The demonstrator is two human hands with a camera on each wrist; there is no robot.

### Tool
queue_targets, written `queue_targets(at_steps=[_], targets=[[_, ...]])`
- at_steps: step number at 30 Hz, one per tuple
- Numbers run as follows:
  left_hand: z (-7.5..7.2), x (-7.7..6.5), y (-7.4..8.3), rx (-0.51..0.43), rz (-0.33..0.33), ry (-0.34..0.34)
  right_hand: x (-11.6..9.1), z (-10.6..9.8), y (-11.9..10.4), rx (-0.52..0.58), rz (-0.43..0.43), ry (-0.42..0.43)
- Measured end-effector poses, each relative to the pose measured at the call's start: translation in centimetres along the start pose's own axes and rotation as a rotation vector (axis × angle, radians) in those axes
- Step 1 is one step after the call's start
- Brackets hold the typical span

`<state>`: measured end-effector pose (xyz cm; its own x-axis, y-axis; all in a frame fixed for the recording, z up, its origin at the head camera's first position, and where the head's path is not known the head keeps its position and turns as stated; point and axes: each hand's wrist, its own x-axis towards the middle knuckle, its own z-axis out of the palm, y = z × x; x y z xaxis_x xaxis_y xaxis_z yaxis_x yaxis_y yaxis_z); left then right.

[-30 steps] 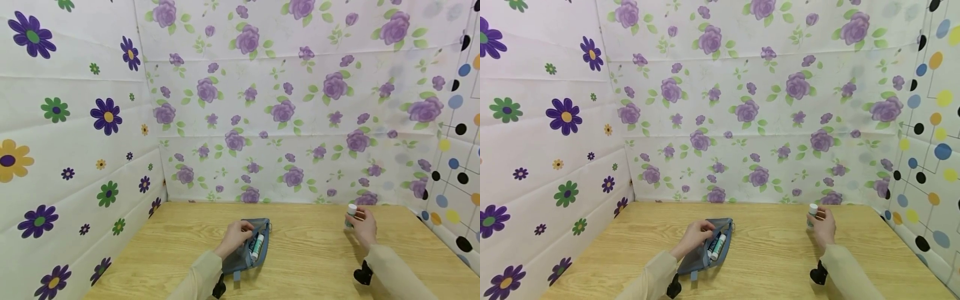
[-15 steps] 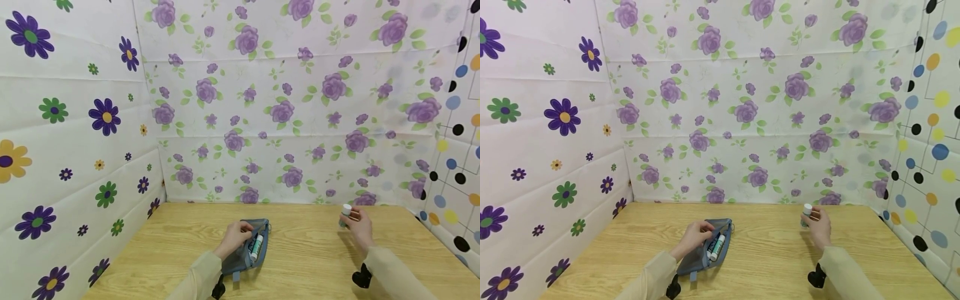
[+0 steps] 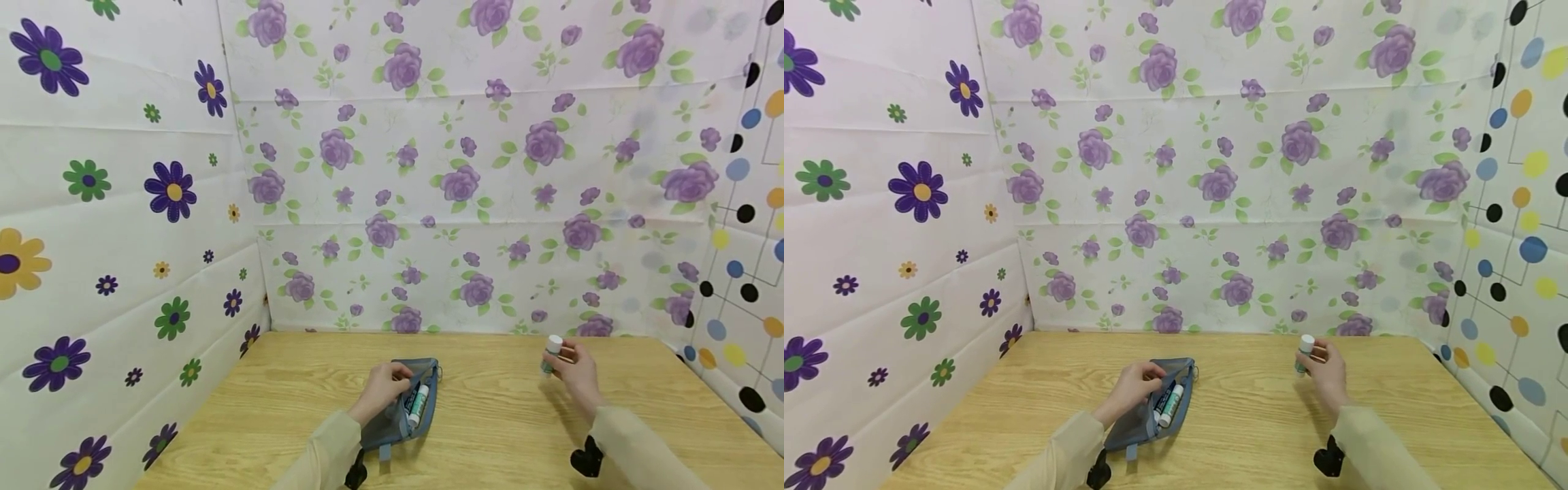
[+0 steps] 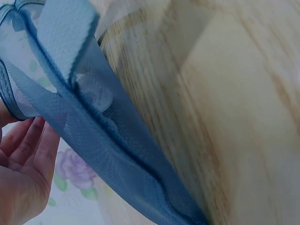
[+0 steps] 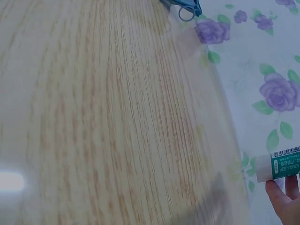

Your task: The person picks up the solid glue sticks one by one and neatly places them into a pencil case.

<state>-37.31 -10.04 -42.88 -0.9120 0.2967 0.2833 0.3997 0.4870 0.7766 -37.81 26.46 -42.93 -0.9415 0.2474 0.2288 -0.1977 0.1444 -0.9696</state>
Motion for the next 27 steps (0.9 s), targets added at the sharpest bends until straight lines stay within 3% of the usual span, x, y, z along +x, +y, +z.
queue_targets(at_steps=[7,13,20,27], targets=[[0.0,0.0,0.0,0.004,0.002,0.002,-0.1,0.7,0.0,0.083,-0.022,-0.015],[0.0,0.0,0.0,-0.001,0.002,0.001,-0.3,1.2,-0.5,0.049,0.007,-0.074],[0.0,0.0,0.0,-0.002,-0.003,-0.001,0.4,1.7,0.9,0.183,-0.019,-0.129],[0.1,0.1,0.0,0.009,-0.003,0.002,-0.9,3.0,-1.4,0.108,0.074,-0.137]])
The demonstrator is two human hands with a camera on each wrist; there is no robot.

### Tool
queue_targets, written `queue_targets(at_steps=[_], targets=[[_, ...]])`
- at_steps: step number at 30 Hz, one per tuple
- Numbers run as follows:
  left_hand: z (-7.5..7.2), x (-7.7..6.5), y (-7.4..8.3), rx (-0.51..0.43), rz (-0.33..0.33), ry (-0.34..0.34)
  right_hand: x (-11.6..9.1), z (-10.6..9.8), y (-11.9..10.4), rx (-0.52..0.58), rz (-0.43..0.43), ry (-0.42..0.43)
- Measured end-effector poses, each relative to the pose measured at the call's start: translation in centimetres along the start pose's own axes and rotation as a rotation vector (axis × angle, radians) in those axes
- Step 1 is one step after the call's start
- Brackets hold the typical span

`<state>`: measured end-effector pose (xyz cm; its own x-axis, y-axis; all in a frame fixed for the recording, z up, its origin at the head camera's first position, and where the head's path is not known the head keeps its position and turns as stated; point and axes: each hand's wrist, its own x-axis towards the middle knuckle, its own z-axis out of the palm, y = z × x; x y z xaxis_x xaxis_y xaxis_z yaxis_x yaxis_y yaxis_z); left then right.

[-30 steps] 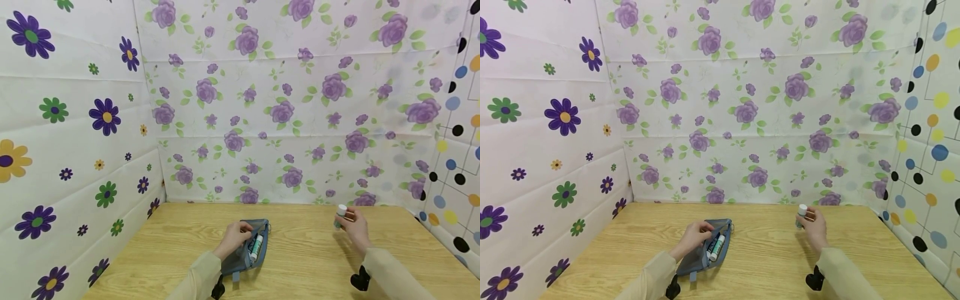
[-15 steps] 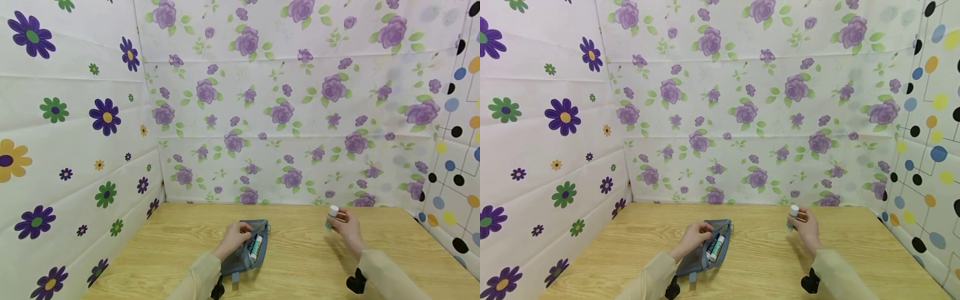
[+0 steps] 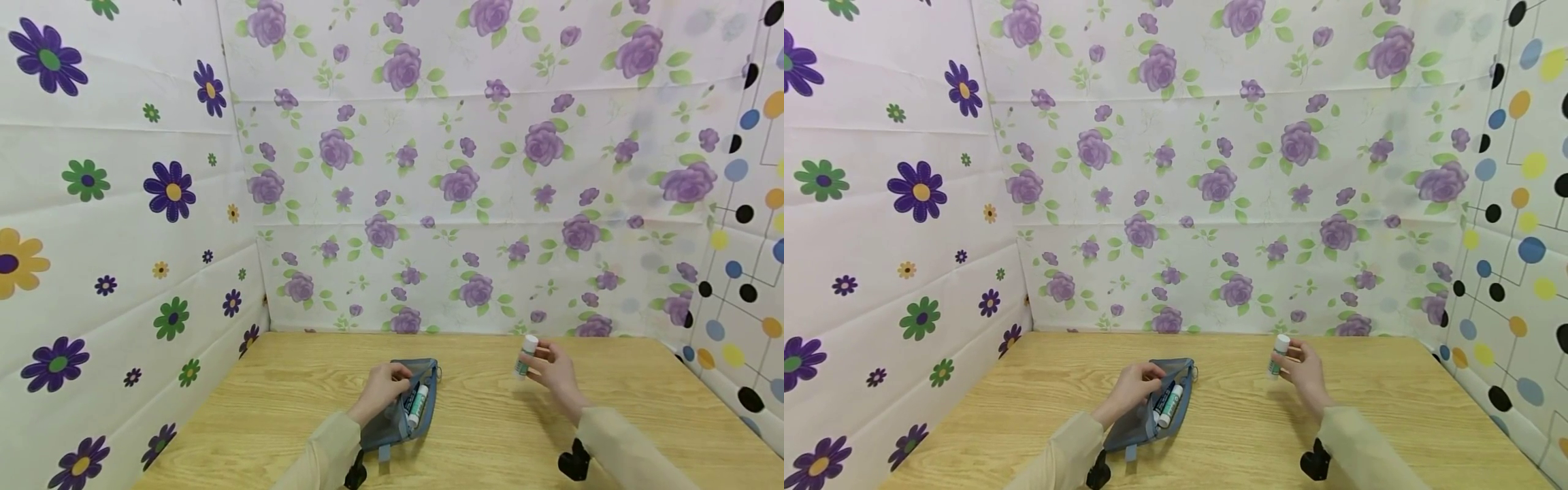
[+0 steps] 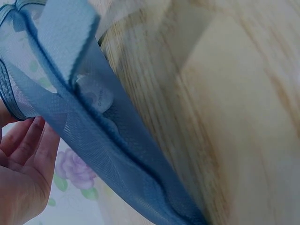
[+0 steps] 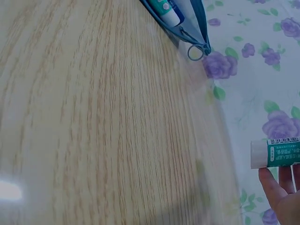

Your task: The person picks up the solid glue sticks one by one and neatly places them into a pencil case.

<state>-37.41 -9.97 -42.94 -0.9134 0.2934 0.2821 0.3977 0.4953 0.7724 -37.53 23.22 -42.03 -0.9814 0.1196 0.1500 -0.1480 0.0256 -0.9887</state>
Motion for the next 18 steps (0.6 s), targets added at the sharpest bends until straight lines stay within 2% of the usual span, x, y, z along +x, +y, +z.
queue_targets(at_steps=[18], targets=[[0.0,-0.1,0.1,-0.013,-0.001,0.002,-0.3,2.4,-0.5,0.007,0.01,-0.043]])
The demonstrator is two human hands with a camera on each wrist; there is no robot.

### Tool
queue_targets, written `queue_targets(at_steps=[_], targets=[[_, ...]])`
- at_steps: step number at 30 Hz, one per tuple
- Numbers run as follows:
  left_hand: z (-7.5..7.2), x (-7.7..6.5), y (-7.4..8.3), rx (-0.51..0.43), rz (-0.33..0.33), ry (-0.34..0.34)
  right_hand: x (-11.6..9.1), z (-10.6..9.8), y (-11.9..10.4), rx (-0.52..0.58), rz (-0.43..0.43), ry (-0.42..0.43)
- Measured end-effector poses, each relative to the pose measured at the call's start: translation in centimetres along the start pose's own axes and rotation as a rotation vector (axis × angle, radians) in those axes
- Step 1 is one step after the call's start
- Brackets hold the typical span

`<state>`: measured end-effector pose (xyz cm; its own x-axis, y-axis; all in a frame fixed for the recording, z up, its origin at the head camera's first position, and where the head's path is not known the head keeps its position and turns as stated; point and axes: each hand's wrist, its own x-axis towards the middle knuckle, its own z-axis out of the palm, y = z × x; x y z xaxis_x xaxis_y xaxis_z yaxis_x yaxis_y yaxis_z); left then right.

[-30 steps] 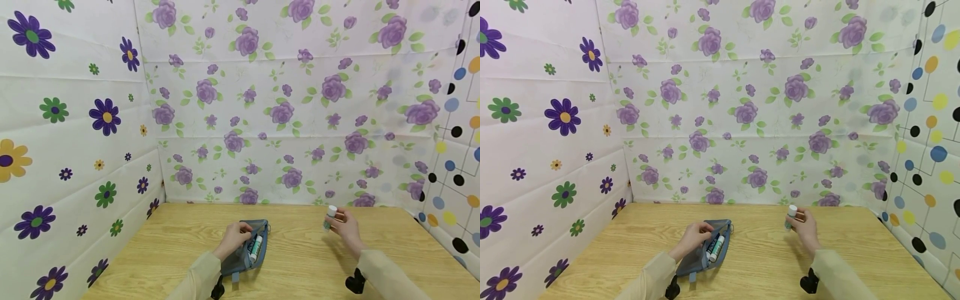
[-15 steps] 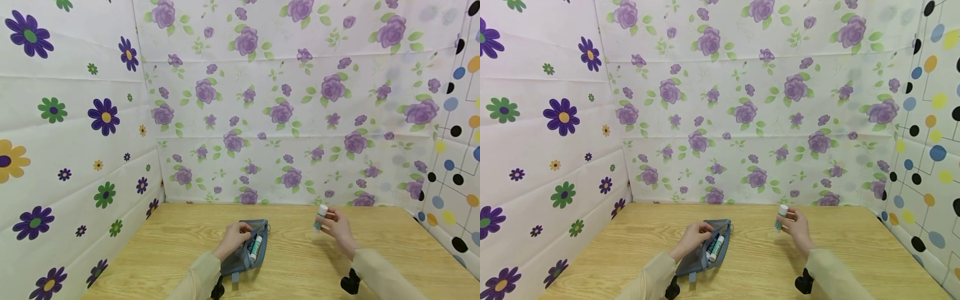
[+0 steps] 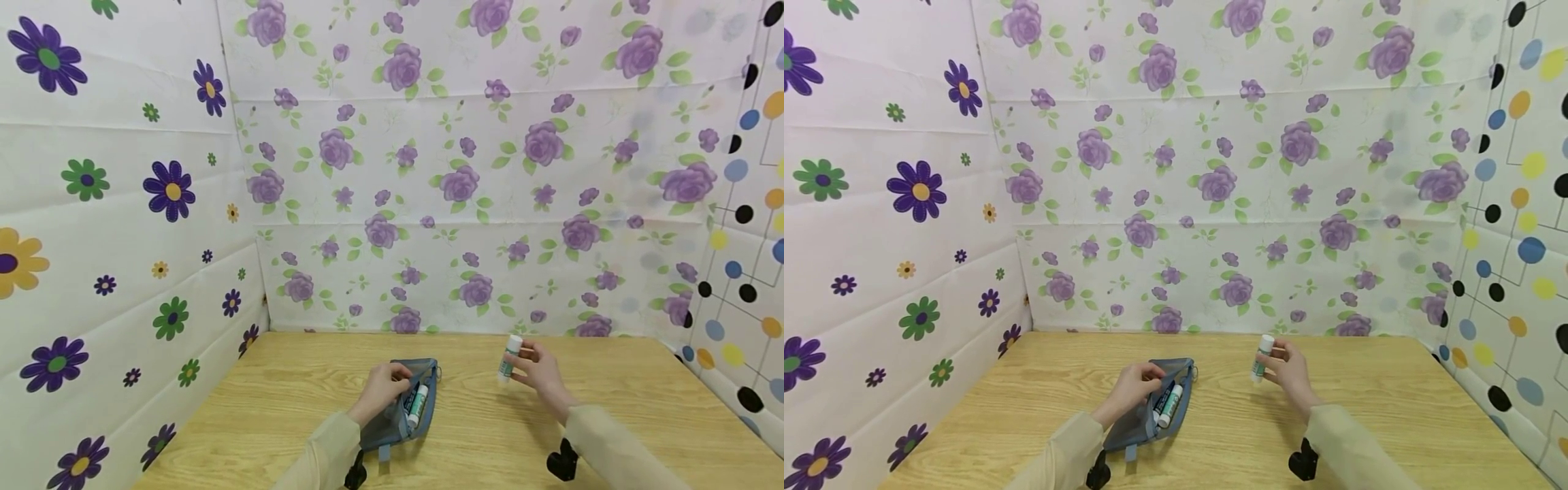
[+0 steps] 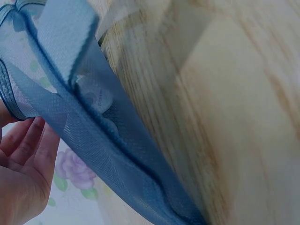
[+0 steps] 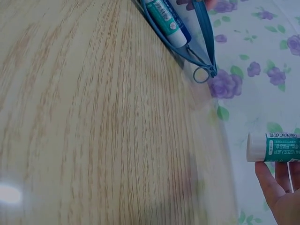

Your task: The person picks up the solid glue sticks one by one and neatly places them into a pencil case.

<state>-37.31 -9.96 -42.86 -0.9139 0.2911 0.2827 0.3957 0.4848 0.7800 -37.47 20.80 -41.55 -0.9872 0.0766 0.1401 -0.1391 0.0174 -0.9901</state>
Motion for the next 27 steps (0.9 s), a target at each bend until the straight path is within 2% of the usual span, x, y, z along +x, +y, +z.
queue_targets(at_steps=[8,19,27], targets=[[-0.1,0.0,-0.1,-0.01,-0.007,-0.004,0.0,0.9,0.0,0.041,0.011,-0.036],[-0.1,-0.1,-0.1,-0.014,-0.007,-0.008,-0.1,2.2,0.4,0.068,0.043,-0.043],[-0.1,0.1,-0.1,-0.02,-0.003,-0.01,-0.8,3.8,0.0,0.088,0.066,-0.097]])
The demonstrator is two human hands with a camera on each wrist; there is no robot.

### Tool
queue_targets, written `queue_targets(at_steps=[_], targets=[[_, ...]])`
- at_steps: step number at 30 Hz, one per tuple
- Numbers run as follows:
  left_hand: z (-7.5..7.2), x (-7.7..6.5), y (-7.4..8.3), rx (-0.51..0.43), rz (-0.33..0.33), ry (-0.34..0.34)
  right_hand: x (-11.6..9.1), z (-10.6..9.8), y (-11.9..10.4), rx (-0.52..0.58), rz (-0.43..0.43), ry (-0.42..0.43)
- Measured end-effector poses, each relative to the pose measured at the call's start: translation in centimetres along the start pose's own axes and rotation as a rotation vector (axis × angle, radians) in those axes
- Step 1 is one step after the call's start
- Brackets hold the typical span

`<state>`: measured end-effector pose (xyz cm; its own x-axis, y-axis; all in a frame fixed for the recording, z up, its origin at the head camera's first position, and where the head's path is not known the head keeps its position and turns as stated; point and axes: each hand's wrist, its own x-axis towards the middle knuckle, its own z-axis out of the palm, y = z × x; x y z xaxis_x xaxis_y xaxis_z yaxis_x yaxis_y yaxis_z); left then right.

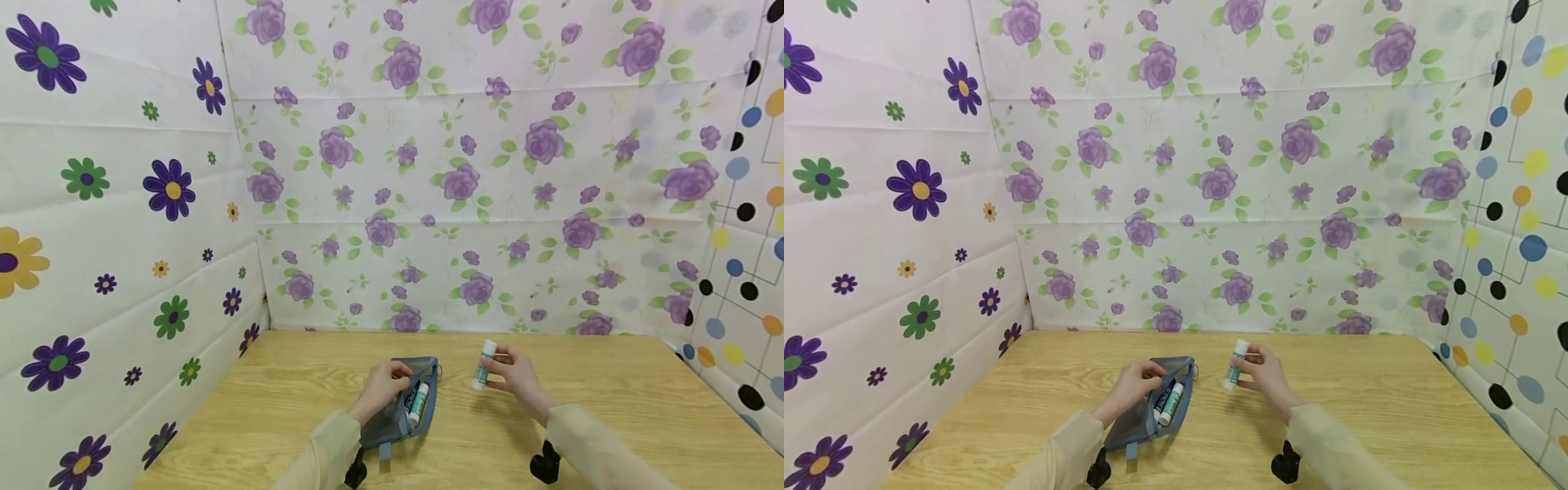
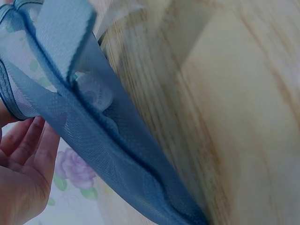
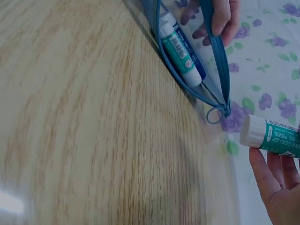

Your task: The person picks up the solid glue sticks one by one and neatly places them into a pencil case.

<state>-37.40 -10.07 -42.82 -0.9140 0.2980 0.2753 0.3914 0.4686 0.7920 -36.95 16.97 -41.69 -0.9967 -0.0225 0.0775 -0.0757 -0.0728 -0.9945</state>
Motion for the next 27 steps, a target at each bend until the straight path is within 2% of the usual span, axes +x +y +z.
queue_targets(at_steps=[12,27], targets=[[-0.1,-0.1,-0.1,0.006,0.009,0.003,0.4,1.5,0.4,0.004,0.008,-0.006],[0.0,0.0,-0.2,0.001,0.002,0.01,0.3,3.3,1.1,0.0,0.03,-0.068]])
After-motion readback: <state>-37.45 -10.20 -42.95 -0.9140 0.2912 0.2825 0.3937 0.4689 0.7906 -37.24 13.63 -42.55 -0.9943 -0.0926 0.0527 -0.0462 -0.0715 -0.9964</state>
